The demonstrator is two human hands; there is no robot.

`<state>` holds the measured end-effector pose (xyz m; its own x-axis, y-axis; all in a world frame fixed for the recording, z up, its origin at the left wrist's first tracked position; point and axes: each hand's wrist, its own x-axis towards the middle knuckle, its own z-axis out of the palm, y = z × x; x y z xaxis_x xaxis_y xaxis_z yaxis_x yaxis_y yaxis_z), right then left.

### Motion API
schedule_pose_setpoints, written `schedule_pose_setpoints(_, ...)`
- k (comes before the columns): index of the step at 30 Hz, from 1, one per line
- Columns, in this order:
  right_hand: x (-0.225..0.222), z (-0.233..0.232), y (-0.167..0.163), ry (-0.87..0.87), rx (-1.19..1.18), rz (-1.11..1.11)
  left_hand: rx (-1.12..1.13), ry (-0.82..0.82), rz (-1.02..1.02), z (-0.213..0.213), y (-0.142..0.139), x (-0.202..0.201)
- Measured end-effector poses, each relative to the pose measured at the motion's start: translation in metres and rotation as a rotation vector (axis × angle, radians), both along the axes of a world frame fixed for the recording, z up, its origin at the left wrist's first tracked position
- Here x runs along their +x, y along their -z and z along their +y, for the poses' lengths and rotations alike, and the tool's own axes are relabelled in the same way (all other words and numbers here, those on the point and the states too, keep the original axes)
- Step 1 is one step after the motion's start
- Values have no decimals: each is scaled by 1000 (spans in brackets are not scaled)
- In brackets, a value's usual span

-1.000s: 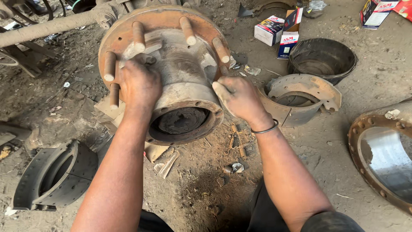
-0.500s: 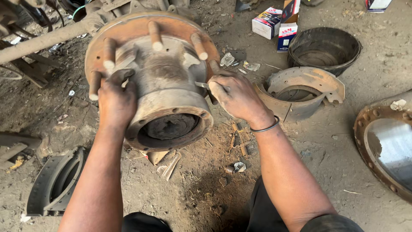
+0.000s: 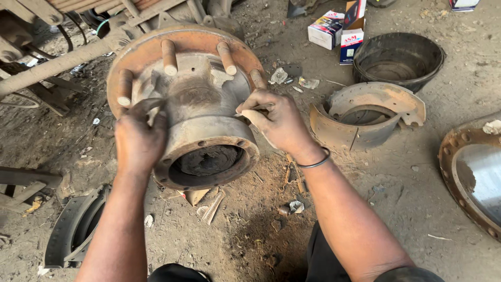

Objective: The person scrapes a large, dirty metal wheel hub assembly with a small metal tool, removing grime and rust from the inner rim and outer face. The person holds the part with one hand and scrapes with the other, working around the circumference.

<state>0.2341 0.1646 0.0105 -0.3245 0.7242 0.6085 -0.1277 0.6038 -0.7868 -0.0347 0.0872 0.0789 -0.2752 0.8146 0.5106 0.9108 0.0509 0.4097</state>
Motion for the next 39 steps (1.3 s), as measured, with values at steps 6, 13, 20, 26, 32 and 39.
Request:
schedule_pose_setpoints(6, -26, -4, 15, -23, -65, 232, 220, 244, 175, 15, -14, 28)
schedule_pose_setpoints(13, -31, 5, 23, 231, -73, 106, 209, 38, -2, 33, -26, 46)
schedule_pose_setpoints(20, -44, 8, 23, 10, -265, 283, 521, 46, 201, 50, -21, 48)
schedule_pose_setpoints(26, -39, 29, 22, 141, -434, 211, 357, 165, 193, 79, -30, 36)
schedule_pose_setpoints(32, -20, 48, 35, 70, -866, 393, 239, 171, 258, 91, -19, 36)
schedule_pose_setpoints(39, -31, 54, 69, 110, -812, 515, 238, 179, 220, 91, -17, 36)
